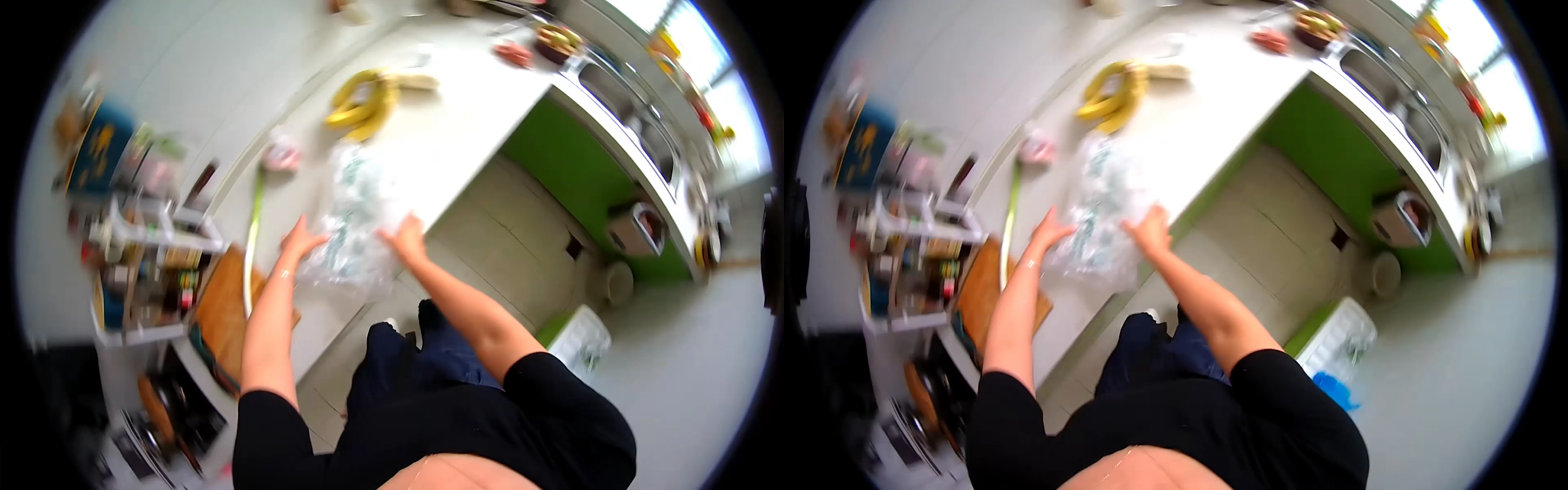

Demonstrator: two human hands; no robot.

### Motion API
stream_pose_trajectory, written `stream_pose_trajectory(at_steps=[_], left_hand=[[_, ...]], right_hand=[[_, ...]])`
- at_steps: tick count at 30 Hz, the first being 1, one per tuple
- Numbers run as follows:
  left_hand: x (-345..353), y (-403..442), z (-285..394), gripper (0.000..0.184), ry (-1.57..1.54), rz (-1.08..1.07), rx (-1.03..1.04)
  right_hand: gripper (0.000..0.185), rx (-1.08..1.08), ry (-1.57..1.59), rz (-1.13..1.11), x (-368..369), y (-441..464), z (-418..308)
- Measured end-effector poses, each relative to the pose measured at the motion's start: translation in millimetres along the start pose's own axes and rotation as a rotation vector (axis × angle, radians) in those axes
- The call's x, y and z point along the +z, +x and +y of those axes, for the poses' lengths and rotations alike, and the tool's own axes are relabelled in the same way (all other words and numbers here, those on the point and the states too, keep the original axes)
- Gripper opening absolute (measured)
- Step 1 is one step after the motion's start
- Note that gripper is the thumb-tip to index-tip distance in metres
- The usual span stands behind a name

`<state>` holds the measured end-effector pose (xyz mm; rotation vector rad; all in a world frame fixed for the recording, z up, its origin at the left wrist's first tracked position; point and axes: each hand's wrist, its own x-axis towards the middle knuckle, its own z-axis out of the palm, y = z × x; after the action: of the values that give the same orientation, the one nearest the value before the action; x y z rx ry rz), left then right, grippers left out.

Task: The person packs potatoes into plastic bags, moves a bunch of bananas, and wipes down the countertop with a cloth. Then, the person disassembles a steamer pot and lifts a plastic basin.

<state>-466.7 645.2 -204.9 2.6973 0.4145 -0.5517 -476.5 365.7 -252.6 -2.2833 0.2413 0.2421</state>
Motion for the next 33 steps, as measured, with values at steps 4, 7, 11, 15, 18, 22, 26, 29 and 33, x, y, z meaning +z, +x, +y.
stream_pose_trajectory(at_steps=[4, 7, 11, 15, 18, 22, 26, 29, 33], left_hand=[[21, 33, -19, 0.051, -0.047, 0.122, 0.286], [16, 8, 14, 0.048, -0.563, -0.069, -0.047], [-2, -19, 33, 0.051, -0.976, -0.471, -0.085], [4, -27, 48, 0.060, -1.265, -0.541, -0.102], [-8, -37, 70, 0.065, -1.217, -0.467, 0.021], [-25, -40, 101, 0.067, -1.117, -0.416, 0.160], [-20, -18, 108, 0.065, -1.010, -0.311, 0.392], [-21, -9, 102, 0.066, -0.971, -0.332, 0.305], [-23, 2, 82, 0.059, -1.201, -0.520, 0.146]], right_hand=[[0.100, 0.152, -0.104, -0.177, -31, -21, -20], [0.082, 0.158, 0.172, -0.112, -25, -17, -9], [0.063, 0.110, 0.886, -0.224, -25, 6, -1], [0.053, 0.063, 0.609, 0.019, -48, 5, -16], [0.051, 0.157, 0.615, -0.095, -61, 8, -21], [0.042, 0.009, 0.491, 0.108, -76, 11, -1], [0.037, 0.183, 0.689, 0.172, -108, -1, 10], [0.024, 0.043, 0.663, 0.156, -97, 9, 28], [0.035, 0.015, 0.544, 0.164, -120, 7, 27]])
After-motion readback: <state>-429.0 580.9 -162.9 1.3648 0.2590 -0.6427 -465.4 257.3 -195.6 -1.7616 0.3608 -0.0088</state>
